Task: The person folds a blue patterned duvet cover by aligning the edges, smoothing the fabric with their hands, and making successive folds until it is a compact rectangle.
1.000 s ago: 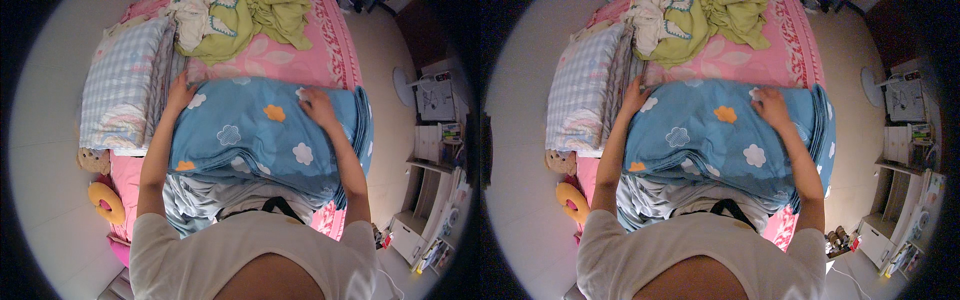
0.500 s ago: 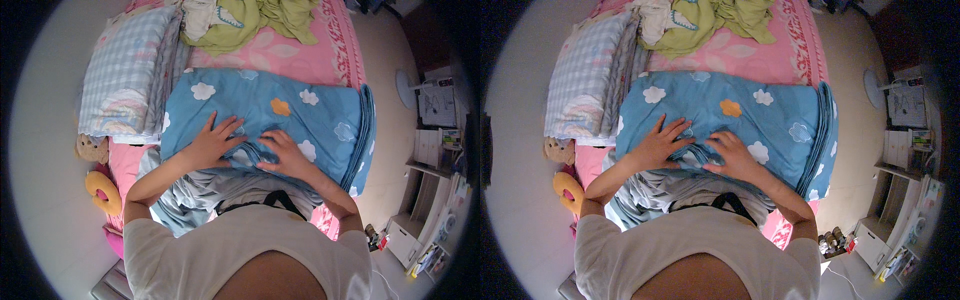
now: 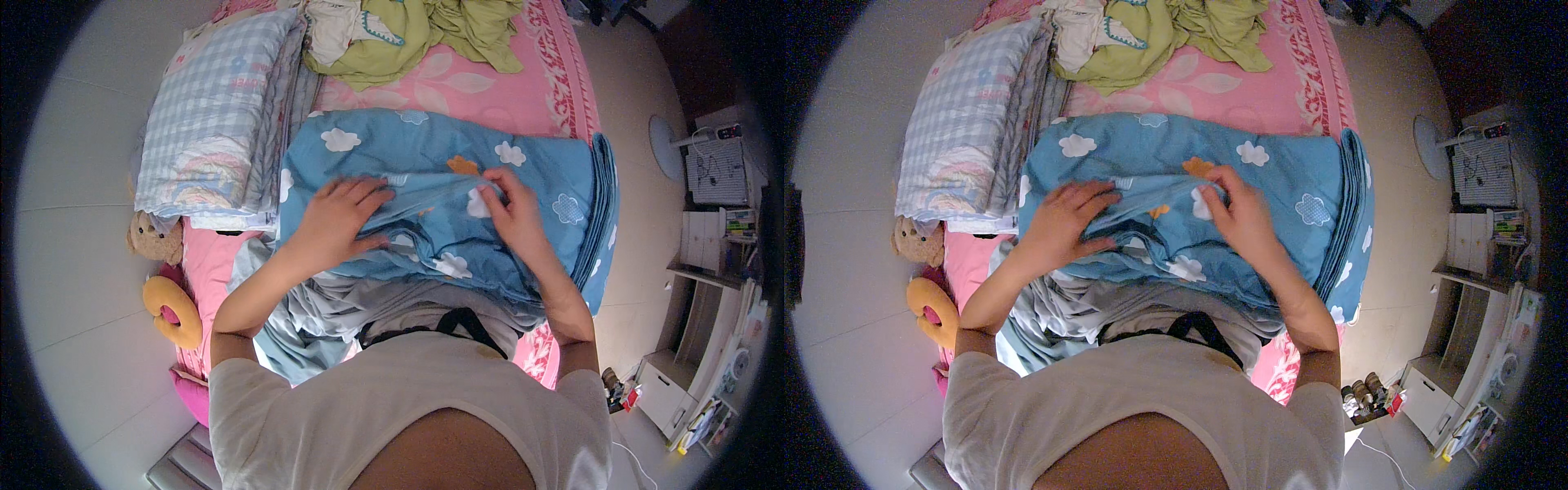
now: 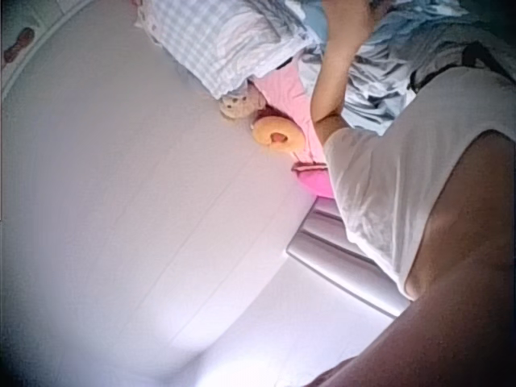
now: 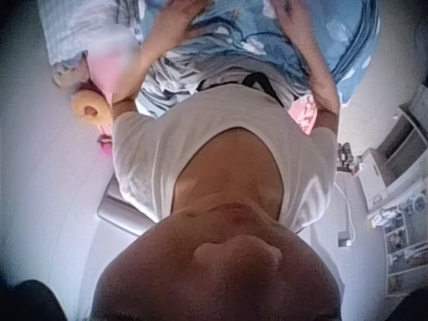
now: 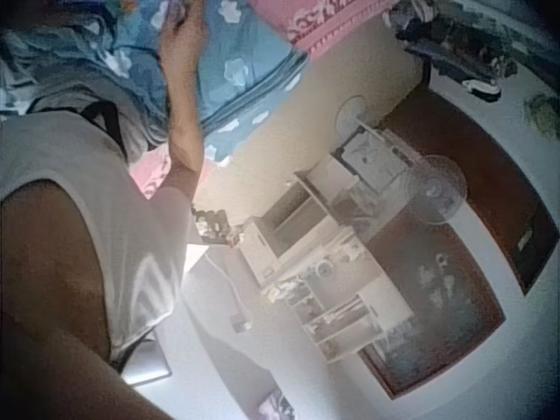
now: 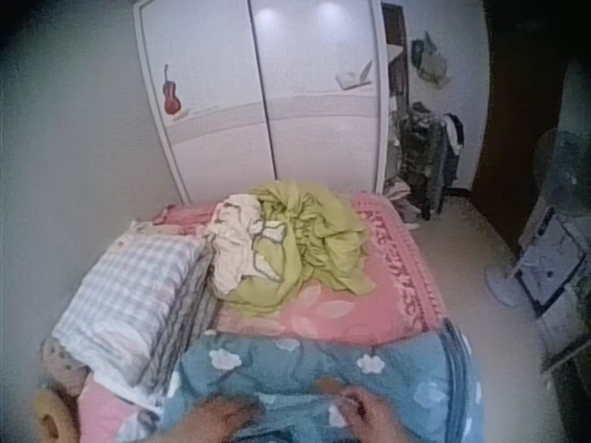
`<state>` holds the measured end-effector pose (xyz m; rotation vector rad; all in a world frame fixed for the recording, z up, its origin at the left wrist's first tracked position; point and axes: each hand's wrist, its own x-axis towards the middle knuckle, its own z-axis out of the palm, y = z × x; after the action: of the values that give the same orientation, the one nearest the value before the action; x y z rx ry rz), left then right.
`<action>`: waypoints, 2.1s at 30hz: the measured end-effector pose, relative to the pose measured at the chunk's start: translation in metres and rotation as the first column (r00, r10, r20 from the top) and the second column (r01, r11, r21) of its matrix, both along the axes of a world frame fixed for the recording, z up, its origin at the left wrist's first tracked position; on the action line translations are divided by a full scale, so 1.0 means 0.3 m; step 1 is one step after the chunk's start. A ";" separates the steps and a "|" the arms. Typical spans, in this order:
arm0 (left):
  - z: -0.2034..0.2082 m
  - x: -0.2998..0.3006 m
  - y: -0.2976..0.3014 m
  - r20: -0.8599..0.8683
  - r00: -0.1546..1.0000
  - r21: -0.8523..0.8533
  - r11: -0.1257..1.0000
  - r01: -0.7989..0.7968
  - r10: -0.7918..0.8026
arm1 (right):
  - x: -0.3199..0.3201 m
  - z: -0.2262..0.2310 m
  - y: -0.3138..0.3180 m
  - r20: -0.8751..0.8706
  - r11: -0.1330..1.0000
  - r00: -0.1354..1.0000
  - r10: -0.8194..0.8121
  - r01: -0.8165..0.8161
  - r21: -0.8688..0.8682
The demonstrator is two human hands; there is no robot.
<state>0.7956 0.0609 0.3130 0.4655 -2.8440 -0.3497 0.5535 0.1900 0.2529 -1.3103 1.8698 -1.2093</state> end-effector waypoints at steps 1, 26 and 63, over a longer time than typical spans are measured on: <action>0.001 0.009 -0.018 0.055 0.996 -0.009 0.998 -0.069 0.069 | -0.011 0.009 0.001 -0.042 0.995 0.997 -0.058 0.054 -0.089; 0.244 0.023 -0.301 -0.253 0.745 -0.018 0.767 -0.642 0.618 | 0.178 -0.171 -0.013 -0.117 0.990 0.986 0.120 -0.127 -0.055; 0.334 -0.016 -0.273 -0.262 0.883 -0.217 0.867 -0.447 0.390 | -0.327 0.000 -0.056 -0.148 0.938 0.955 -0.257 0.283 0.202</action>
<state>0.7909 -0.0211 0.4132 0.9081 -2.4418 0.0747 0.4553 0.1733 0.2528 -1.0497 2.2578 -1.0321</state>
